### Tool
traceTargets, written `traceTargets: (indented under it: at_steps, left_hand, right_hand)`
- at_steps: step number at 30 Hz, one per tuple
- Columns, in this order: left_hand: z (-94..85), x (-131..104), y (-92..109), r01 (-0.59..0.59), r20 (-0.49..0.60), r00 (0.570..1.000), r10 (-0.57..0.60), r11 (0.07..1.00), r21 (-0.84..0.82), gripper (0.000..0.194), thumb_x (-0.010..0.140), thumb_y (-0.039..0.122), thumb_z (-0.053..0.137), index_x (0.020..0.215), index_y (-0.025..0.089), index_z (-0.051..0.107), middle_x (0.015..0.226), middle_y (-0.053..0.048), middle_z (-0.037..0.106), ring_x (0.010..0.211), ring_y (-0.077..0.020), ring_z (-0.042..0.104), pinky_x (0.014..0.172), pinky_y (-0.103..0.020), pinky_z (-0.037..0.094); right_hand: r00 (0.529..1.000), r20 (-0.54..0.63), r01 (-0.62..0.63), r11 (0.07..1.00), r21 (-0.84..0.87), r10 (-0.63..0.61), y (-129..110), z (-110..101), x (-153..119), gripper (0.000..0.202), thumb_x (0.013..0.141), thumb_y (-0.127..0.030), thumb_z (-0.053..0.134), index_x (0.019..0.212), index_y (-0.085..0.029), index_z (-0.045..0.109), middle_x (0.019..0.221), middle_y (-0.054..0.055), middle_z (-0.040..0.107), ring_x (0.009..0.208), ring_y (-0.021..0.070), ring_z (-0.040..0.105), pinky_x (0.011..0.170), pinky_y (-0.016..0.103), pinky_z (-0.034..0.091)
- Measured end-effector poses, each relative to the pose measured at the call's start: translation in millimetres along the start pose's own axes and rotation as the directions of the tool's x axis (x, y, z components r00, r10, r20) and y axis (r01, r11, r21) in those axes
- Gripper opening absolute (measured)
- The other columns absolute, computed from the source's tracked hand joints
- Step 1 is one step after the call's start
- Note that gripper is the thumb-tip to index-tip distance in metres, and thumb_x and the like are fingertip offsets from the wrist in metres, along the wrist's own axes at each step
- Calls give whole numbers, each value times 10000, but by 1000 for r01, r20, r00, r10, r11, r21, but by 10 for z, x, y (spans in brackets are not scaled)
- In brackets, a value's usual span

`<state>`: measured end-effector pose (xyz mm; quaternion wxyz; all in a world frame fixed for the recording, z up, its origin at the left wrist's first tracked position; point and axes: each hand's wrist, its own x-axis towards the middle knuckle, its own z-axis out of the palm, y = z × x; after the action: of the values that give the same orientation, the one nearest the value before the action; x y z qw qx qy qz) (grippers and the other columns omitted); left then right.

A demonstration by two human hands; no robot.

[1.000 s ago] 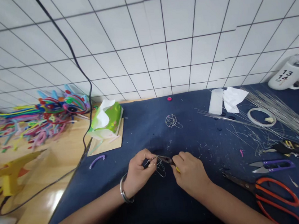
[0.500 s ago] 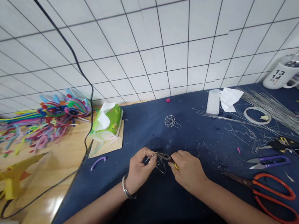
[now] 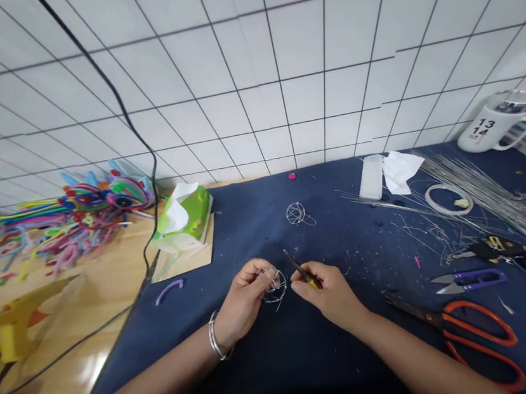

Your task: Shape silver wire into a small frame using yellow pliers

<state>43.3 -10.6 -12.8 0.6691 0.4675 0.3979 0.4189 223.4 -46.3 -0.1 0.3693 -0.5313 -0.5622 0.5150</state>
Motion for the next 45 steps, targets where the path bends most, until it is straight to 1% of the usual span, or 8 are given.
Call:
traceTargets:
  at_steps: [4, 12, 20, 25, 30, 37, 40, 45]
  left_hand:
    - [46, -39, -24, 9, 31, 999, -10, 1000, 14, 111, 795, 244, 586, 789, 141, 545, 697, -4, 581, 663, -109, 531, 678, -247, 416]
    - [70, -71, -16, 57, 74, 996, -56, 998, -17, 101, 795, 234, 581, 791, 138, 548, 766, -33, 614, 706, -130, 563, 719, -279, 434]
    - [58, -58, -3, 99, 133, 987, -89, 992, -72, 90, 798, 222, 573, 774, 141, 541, 743, -23, 605, 693, -119, 546, 699, -254, 417]
    - [42, -45, 9, 139, 191, 974, -119, 985, -99, 73, 791, 206, 578, 801, 141, 548, 760, -27, 602, 685, -117, 543, 684, -245, 408]
    - [28, -39, 15, 150, 219, 967, -132, 986, -68, 117, 788, 229, 577, 842, 126, 582, 763, -46, 606, 694, -135, 554, 700, -266, 422]
    - [-44, -54, -11, 106, 212, 972, -103, 994, -4, 135, 778, 237, 604, 834, 115, 594, 749, -51, 629, 652, -127, 574, 644, -256, 445]
    - [-78, -49, -5, 132, 221, 968, -117, 990, -53, 137, 803, 258, 571, 804, 121, 567, 721, -46, 631, 585, -119, 584, 572, -239, 445]
    - [-135, -14, 14, 148, 159, 979, -126, 980, -136, 187, 819, 317, 546, 821, 130, 539, 774, -66, 645, 572, -134, 618, 513, -229, 454]
  right_hand:
    - [999, 45, -12, 994, 107, 7, -1, 73, -19, 199, 772, -365, 554, 852, -184, 569, 715, -17, 513, 640, 107, 451, 615, 243, 370]
    - [999, 37, -26, 988, 154, 21, 20, 75, -6, 128, 787, -299, 515, 751, -182, 554, 643, -36, 443, 595, 92, 387, 583, 232, 327]
    - [987, 142, -121, 938, 325, 78, 52, 37, 30, 113, 751, -284, 559, 763, -173, 572, 609, -42, 454, 564, 89, 405, 575, 240, 340]
    - [983, 158, -147, 924, 352, 96, 84, 23, 43, 104, 748, -271, 561, 762, -169, 575, 587, -45, 452, 547, 86, 405, 566, 239, 336]
    - [981, 160, -160, 918, 363, 107, 99, 15, 56, 118, 733, -279, 575, 764, -166, 585, 585, -44, 457, 538, 86, 409, 557, 236, 336]
    - [983, 142, -160, 910, 382, 113, 120, 42, 64, 113, 715, -275, 608, 733, -166, 583, 551, -49, 457, 526, 85, 415, 547, 232, 322]
    - [984, 129, -164, 895, 416, 120, 151, 49, 76, 123, 729, -284, 593, 757, -168, 562, 569, -41, 468, 522, 87, 428, 543, 236, 332]
    - [985, 123, -166, 852, 496, 121, 181, 48, 98, 136, 742, -304, 565, 801, -194, 511, 642, -35, 452, 537, 92, 427, 525, 243, 369]
